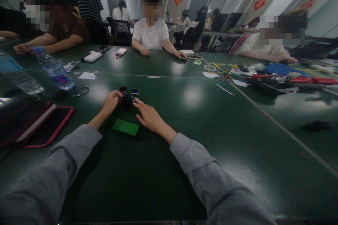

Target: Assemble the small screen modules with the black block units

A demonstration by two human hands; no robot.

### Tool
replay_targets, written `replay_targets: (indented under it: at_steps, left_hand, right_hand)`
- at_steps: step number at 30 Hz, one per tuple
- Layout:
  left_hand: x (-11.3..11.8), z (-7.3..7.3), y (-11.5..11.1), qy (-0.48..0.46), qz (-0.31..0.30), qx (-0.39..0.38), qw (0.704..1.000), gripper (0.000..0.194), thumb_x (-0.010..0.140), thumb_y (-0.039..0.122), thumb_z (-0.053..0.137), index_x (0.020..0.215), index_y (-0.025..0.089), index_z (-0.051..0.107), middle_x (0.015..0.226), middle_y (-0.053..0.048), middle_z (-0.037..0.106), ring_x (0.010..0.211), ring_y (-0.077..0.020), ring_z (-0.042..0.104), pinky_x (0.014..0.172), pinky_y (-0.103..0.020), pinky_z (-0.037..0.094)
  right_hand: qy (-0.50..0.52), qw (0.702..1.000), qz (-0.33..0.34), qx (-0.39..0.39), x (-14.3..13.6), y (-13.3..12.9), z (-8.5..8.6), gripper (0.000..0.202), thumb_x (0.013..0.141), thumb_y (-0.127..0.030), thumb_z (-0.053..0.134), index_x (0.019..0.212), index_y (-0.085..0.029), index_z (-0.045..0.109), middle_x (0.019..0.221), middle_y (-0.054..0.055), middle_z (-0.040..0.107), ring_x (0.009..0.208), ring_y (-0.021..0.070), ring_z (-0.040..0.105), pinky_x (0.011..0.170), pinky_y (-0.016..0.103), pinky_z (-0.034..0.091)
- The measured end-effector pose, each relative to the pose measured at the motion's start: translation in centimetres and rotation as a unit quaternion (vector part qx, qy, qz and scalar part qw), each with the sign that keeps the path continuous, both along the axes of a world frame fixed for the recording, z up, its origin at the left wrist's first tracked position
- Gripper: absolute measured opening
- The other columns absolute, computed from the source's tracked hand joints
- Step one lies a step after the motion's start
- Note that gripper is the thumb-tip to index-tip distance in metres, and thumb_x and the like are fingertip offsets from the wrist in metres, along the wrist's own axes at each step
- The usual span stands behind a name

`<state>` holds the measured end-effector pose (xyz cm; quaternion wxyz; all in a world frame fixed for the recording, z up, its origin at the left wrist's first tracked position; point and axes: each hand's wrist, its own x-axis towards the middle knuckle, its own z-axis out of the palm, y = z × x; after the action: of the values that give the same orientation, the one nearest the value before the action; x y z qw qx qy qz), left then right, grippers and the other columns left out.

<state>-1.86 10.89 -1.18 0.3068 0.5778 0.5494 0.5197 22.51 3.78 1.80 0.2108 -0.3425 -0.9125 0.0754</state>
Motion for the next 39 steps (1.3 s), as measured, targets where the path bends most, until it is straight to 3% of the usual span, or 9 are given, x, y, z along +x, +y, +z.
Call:
replay_targets:
  at_steps: [19, 29, 39]
  left_hand:
    - [0.0, 0.0, 0.1, 0.002, 0.006, -0.004, 1.0, 0.024, 0.066, 0.007, 0.04, 0.073, 0.019, 0.06, 0.056, 0.003, 0.054, 0.05, -0.0121, 0.044, 0.054, -0.024, 0.034]
    - [0.8, 1.7, -1.1, -0.016, 0.022, -0.013, 1.0, 0.024, 0.064, 0.004, 0.041, 0.068, 0.018, 0.06, 0.059, 0.001, 0.054, 0.059, -0.0144, 0.05, 0.061, -0.026, 0.042]
    - [0.9, 1.9, -1.4, -0.022, 0.019, -0.014, 0.999, 0.024, 0.064, 0.004, 0.041, 0.068, 0.018, 0.06, 0.057, 0.002, 0.053, 0.058, -0.0142, 0.05, 0.061, -0.026, 0.041]
  right_hand:
    - [-0.005, 1.0, -0.003, -0.003, -0.1, 0.0, 0.0, 0.06, 0.096, -0.027, 0.044, 0.15, -0.027, 0.019, 0.158, 0.008, 0.023, 0.138, 0.0267, 0.038, 0.102, 0.05, 0.045]
    - [-0.01, 1.0, -0.009, -0.007, -0.1, -0.1, 0.1, 0.059, 0.096, -0.027, 0.044, 0.15, -0.027, 0.02, 0.159, 0.008, 0.023, 0.137, 0.0277, 0.039, 0.102, 0.051, 0.045]
    - [-0.01, 1.0, -0.008, -0.009, -0.1, -0.2, 0.2, 0.059, 0.096, -0.027, 0.044, 0.15, -0.027, 0.02, 0.159, 0.007, 0.022, 0.136, 0.0276, 0.04, 0.101, 0.05, 0.046]
